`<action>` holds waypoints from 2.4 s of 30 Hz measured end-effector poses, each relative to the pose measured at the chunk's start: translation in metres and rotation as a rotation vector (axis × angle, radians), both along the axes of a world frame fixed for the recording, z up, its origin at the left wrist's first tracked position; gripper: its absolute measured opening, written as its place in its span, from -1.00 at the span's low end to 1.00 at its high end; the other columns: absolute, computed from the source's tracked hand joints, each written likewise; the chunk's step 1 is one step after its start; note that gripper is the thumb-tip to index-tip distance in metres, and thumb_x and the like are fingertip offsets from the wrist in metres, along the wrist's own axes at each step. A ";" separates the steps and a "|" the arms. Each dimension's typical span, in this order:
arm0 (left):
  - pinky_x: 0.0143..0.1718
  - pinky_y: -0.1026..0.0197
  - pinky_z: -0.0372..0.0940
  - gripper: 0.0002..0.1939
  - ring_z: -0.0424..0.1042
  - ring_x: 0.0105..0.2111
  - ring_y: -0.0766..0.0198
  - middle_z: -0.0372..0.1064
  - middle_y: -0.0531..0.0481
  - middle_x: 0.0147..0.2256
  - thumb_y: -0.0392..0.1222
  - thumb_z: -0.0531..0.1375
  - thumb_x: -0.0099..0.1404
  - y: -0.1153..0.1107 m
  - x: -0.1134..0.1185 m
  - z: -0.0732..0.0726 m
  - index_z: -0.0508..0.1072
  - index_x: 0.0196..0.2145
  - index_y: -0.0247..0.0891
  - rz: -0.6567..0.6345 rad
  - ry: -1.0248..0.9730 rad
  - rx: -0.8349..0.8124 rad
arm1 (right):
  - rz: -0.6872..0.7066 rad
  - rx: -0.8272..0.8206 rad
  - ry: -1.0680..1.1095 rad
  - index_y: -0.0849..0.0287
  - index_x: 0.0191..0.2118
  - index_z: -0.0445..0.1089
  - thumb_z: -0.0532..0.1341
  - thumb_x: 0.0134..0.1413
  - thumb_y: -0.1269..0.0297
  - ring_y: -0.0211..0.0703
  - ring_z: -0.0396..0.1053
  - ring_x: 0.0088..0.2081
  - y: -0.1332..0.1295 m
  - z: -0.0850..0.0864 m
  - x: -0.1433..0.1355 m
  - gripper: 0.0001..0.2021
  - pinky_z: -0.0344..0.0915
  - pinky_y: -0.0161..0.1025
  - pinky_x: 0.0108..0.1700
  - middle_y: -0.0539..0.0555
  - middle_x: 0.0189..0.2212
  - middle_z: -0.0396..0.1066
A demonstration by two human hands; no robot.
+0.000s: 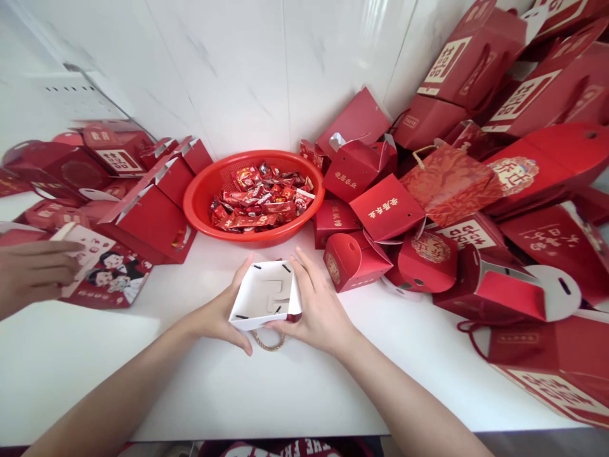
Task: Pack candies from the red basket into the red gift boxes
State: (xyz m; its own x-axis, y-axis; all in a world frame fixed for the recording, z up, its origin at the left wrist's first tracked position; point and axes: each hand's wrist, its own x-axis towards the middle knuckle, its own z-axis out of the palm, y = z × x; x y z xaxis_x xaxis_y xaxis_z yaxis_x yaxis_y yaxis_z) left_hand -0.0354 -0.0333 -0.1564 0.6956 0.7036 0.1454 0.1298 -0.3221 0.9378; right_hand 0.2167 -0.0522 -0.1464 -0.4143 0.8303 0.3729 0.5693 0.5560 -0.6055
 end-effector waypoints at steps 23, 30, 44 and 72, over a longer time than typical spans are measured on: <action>0.13 0.09 0.27 -0.64 0.41 0.04 0.12 0.46 -0.05 0.02 0.02 0.10 0.41 0.030 -0.006 0.147 0.47 0.06 -0.13 0.503 0.520 0.709 | 0.174 -0.103 0.156 0.07 0.37 -0.10 0.38 0.03 0.09 0.13 0.04 0.32 0.002 -0.003 -0.001 -0.11 0.13 0.05 0.31 0.28 0.28 -0.06; 0.07 0.08 0.27 -0.61 0.43 -0.02 0.11 0.43 -0.11 0.03 -0.03 0.05 0.41 0.161 0.058 0.171 0.47 0.04 -0.26 0.294 0.786 0.753 | 0.203 -0.100 0.163 0.06 0.37 -0.15 0.40 -0.01 0.08 0.12 0.02 0.33 0.001 0.001 -0.008 -0.05 0.14 0.00 0.30 0.29 0.28 -0.06; -0.07 0.06 0.33 -0.66 0.53 -0.25 -0.05 0.55 -0.22 -0.42 0.05 0.33 0.08 0.279 0.100 0.126 0.59 -0.40 -0.34 0.153 1.273 0.461 | 0.252 -0.174 0.188 0.11 0.36 -0.09 0.49 -0.22 0.09 0.15 0.01 0.33 0.012 0.005 -0.008 0.07 0.11 -0.02 0.31 0.30 0.29 -0.02; -0.30 0.27 0.42 -0.82 0.57 -0.30 0.23 0.54 -0.12 -0.28 -0.10 0.13 0.35 0.259 0.062 0.149 0.40 -0.23 -0.27 0.496 0.523 0.237 | 0.290 -0.090 0.198 0.09 0.37 -0.15 0.46 -0.14 0.05 0.09 -0.01 0.34 0.010 0.004 -0.006 0.05 0.11 -0.05 0.31 0.26 0.28 0.00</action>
